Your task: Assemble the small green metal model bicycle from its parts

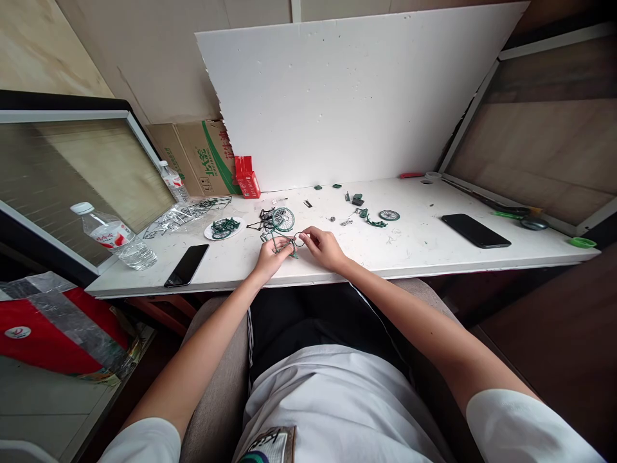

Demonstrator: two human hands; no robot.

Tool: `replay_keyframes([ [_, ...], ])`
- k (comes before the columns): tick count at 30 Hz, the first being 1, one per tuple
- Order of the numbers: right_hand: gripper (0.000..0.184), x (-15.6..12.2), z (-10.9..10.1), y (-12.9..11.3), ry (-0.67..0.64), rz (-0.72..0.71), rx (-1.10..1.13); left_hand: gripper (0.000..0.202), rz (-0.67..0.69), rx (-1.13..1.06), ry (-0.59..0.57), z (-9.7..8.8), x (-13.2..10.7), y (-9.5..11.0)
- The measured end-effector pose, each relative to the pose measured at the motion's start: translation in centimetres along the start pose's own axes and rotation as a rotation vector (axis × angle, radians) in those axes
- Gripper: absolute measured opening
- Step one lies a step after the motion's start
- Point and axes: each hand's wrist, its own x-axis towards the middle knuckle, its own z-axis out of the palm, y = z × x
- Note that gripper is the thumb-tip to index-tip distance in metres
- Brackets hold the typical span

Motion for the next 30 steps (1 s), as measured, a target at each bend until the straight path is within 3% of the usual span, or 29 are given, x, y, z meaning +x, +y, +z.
replay_keyframes([
  [10, 0.043, 0.07, -0.07, -0.12, 0.093, 0.069, -0.066, 0.042, 0.015, 0.038, -0.025, -0.19, 0.1, -0.45],
  [18, 0.036, -0.02, 0.15, -0.18, 0.033, 0.047, -0.122, 0.041, 0.036, 0.07, -0.035, -0.14, -0.08, -0.07],
  [30, 0.042, 0.02, 0.17, 0.03, 0.055, 0.045, -0.103, 0.039, 0.021, 0.088, -0.052, 0.0, -0.19, 0.12],
])
